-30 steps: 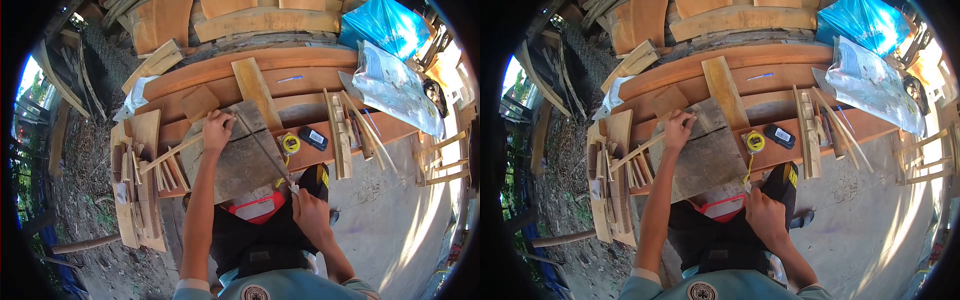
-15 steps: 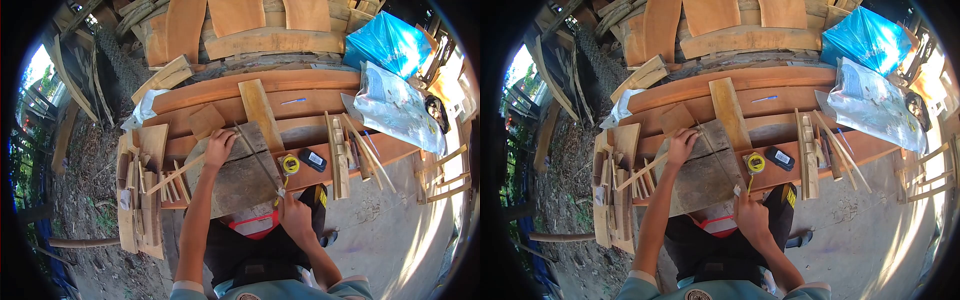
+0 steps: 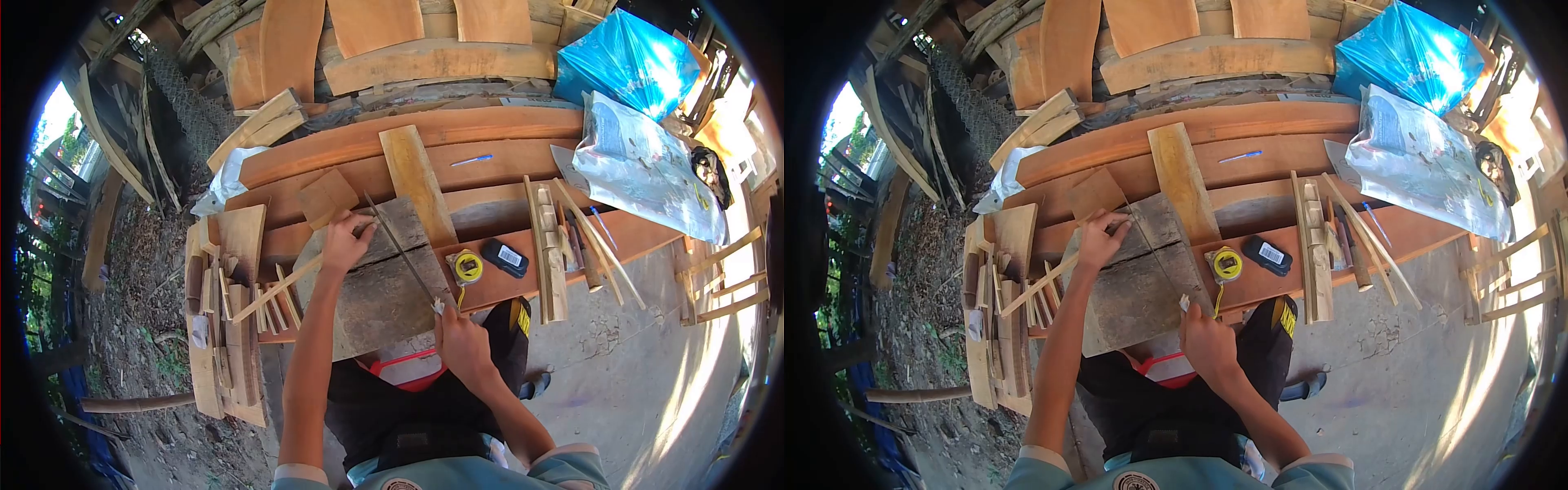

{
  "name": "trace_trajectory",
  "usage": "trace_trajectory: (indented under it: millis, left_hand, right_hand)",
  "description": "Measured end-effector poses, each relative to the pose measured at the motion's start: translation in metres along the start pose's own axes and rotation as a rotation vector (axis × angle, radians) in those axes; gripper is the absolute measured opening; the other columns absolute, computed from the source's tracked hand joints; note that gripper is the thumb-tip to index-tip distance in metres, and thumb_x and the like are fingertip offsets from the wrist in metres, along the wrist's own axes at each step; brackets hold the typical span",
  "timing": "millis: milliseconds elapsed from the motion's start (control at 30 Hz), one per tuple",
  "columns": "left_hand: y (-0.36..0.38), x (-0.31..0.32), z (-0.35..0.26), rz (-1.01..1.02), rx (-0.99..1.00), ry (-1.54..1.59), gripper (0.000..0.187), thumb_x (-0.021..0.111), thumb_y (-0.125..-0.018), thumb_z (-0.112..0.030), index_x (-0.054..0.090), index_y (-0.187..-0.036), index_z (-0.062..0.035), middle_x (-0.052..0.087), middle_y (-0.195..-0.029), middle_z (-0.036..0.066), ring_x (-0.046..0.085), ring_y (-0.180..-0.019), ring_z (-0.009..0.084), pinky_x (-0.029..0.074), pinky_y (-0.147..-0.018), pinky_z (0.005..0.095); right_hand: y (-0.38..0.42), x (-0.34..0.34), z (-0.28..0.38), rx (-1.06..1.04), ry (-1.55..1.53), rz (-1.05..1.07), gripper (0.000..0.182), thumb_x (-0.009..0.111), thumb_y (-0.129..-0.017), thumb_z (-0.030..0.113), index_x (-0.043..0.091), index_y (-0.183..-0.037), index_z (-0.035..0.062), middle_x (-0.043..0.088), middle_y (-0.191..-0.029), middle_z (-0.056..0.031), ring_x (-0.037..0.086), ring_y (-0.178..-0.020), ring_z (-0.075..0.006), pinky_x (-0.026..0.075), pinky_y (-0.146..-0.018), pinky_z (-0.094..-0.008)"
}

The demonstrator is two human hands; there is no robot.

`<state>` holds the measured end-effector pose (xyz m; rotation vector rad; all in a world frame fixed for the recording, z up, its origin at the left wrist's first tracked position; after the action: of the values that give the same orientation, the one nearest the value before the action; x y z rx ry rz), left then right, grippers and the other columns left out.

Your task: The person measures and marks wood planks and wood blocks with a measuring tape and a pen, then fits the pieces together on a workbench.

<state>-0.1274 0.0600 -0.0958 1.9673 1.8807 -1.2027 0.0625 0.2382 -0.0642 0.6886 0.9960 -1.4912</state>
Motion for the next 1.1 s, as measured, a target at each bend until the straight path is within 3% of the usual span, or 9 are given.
trace_trajectory:
  millis: [233,400,667,733,800,867,900,967,1100]
  left_hand:
    - [0.001,0.004,0.005,-0.017,0.027,-0.034,0.012,0.071,-0.074,-0.009,0.067,-0.083,-0.0011,0.059,-0.074,0.012,0.061,-0.07,0.0258,0.048,-0.061,0.0348]
    - [0.002,0.001,0.0,-0.081,0.085,-0.087,0.01,0.069,-0.074,-0.014,0.065,-0.078,-0.0048,0.055,-0.075,0.013,0.056,-0.073,0.0336,0.046,-0.064,0.0411]
    - [0.003,0.003,-0.001,-0.09,0.041,-0.096,0.007,0.069,-0.073,-0.013,0.065,-0.074,-0.007,0.054,-0.074,0.01,0.056,-0.078,0.0301,0.047,-0.066,0.0409]
    - [0.009,0.001,-0.001,-0.084,0.023,-0.1,0.006,0.069,-0.073,-0.012,0.065,-0.074,-0.0074,0.054,-0.074,0.009,0.056,-0.078,0.0298,0.047,-0.067,0.0406]
    - [0.008,0.0,-0.002,-0.104,0.068,-0.082,0.006,0.069,-0.074,-0.012,0.065,-0.074,-0.0077,0.054,-0.074,0.009,0.056,-0.078,0.0296,0.048,-0.068,0.0403]
    - [0.017,0.007,0.006,-0.053,0.015,-0.088,0.005,0.068,-0.074,-0.012,0.065,-0.074,-0.0079,0.053,-0.074,0.009,0.055,-0.079,0.0297,0.047,-0.069,0.0405]
    - [0.017,0.01,0.007,-0.06,0.017,-0.074,0.005,0.068,-0.074,-0.012,0.065,-0.074,-0.0078,0.053,-0.074,0.009,0.055,-0.079,0.0297,0.047,-0.069,0.0406]
    - [0.006,0.005,0.005,-0.078,0.062,-0.114,0.006,0.068,-0.074,-0.013,0.065,-0.073,-0.0077,0.053,-0.076,0.009,0.055,-0.08,0.0299,0.047,-0.069,0.0406]
    - [0.005,0.001,0.003,-0.078,0.006,-0.09,0.007,0.068,-0.075,-0.013,0.065,-0.074,-0.0062,0.054,-0.076,0.01,0.055,-0.081,0.0311,0.047,-0.069,0.0416]
  right_hand:
    - [-0.125,0.067,0.02,-0.057,0.061,-0.034,0.01,0.051,-0.082,0.01,0.055,-0.082,0.0009,0.062,-0.065,-0.0142,0.064,-0.059,-0.0288,0.052,-0.053,-0.0377]
    - [-0.027,0.031,0.004,-0.048,0.03,0.014,0.013,0.052,-0.081,0.012,0.057,-0.081,0.0002,0.064,-0.07,-0.0163,0.065,-0.061,-0.0306,0.053,-0.053,-0.0402]
    - [-0.128,0.073,0.02,-0.075,0.048,0.005,0.013,0.052,-0.08,0.012,0.056,-0.082,-0.0011,0.062,-0.068,-0.0185,0.063,-0.062,-0.0366,0.053,-0.056,-0.0429]
    - [-0.064,0.04,0.019,0.038,0.006,0.147,0.014,0.052,-0.081,0.012,0.055,-0.087,-0.0006,0.063,-0.072,-0.0188,0.063,-0.064,-0.0364,0.053,-0.057,-0.0433]
    - [-0.05,0.013,0.021,-0.197,0.066,-0.253,0.015,0.051,-0.081,0.012,0.055,-0.089,0.0002,0.062,-0.073,-0.0184,0.063,-0.065,-0.0362,0.053,-0.057,-0.0431]
    - [-0.047,0.031,0.014,-0.125,0.072,-0.114,0.016,0.052,-0.08,0.011,0.056,-0.091,-0.0002,0.063,-0.076,-0.0182,0.064,-0.068,-0.0344,0.053,-0.057,-0.0414]
    - [-0.08,0.047,0.015,0.034,0.054,0.185,0.017,0.052,-0.079,0.009,0.058,-0.092,-0.0011,0.064,-0.079,-0.0181,0.065,-0.069,-0.0327,0.053,-0.058,-0.0397]
    - [-0.132,0.068,0.023,-0.025,0.122,0.186,0.016,0.051,-0.08,0.009,0.057,-0.092,-0.0008,0.064,-0.077,-0.018,0.066,-0.069,-0.032,0.053,-0.058,-0.0387]
    - [-0.051,0.035,0.017,-0.126,0.051,-0.127,0.015,0.05,-0.082,0.012,0.057,-0.088,-0.0007,0.063,-0.07,-0.019,0.064,-0.065,-0.0346,0.053,-0.057,-0.0414]
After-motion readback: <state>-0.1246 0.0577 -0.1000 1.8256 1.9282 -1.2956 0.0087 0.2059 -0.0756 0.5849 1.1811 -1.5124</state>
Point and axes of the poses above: each hand's wrist, its own y-axis away from the middle knuckle, its own x-axis out of the palm, z = x × y, the point moved 6 cm from there along -y, towards the middle knuckle
